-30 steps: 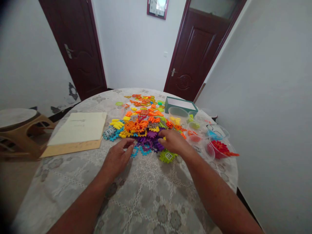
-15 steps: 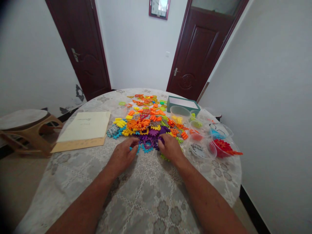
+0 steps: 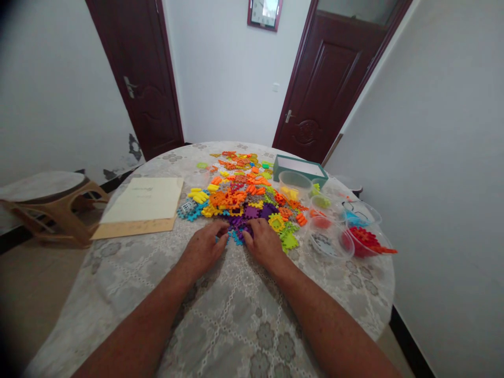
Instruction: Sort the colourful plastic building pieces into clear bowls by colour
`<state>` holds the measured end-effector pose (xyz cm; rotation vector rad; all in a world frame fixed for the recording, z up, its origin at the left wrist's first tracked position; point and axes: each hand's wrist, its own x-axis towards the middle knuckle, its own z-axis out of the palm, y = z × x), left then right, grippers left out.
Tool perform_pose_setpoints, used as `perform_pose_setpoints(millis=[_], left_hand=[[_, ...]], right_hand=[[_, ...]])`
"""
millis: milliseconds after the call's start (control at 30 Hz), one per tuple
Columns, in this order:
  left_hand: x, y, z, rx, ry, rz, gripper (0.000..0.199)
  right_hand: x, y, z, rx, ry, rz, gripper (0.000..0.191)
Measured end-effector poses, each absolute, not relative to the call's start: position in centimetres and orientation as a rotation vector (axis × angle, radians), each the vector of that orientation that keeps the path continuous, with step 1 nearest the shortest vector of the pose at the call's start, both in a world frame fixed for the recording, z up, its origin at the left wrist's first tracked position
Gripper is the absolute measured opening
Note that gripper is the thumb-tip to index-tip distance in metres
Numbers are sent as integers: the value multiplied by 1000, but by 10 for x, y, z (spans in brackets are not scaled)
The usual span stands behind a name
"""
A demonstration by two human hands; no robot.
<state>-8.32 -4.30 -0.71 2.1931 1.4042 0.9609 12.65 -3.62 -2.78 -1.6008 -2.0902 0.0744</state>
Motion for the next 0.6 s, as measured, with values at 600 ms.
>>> perform_pose_setpoints(millis=[600], left_hand=[[-81,-44,-20,2241,1381,880,46]], right_hand=[[124,-36,-27,-1315,-2081,337,55]])
